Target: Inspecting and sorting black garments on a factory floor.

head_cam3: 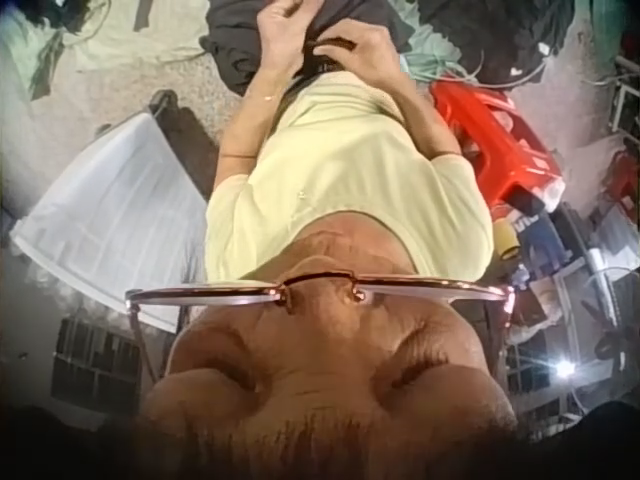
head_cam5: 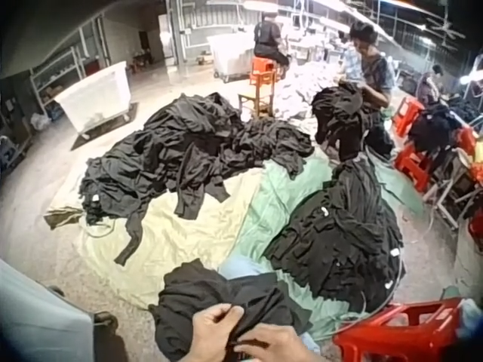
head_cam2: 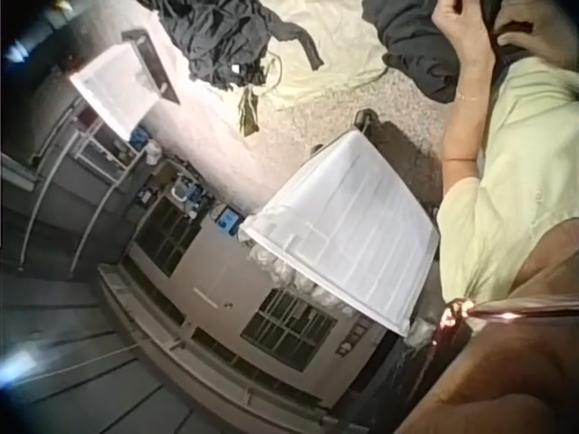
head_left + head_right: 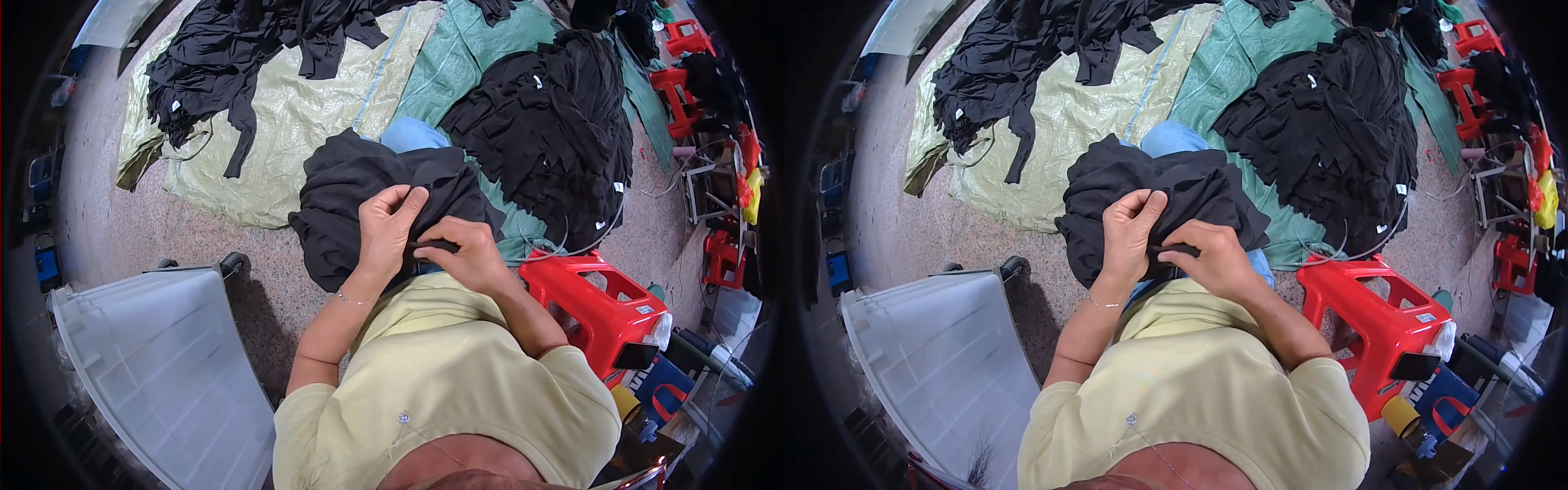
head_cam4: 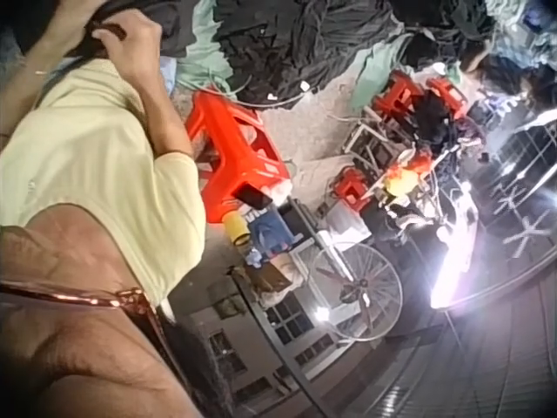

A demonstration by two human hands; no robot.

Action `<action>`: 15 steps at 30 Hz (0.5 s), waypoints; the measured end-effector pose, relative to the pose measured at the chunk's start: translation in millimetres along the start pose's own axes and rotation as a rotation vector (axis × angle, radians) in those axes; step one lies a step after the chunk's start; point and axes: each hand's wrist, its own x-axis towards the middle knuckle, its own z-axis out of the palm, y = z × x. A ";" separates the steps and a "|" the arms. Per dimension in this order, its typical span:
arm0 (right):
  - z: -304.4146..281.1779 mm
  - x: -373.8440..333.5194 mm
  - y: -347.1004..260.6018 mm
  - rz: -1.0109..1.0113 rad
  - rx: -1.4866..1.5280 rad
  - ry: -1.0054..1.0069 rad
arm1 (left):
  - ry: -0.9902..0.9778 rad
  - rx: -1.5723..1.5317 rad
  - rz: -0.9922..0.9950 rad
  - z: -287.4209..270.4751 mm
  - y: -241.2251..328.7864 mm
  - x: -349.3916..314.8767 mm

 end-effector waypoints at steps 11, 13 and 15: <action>16.0 -3.0 14.1 0.233 0.436 0.208 | -0.003 0.167 0.096 -4.0 1.9 -5.3; 18.3 -2.4 11.6 0.210 0.423 0.282 | -0.092 0.318 0.180 -7.9 3.3 -7.1; 18.3 -2.7 7.2 0.077 0.228 0.329 | -0.128 0.316 0.147 -13.8 5.7 -7.8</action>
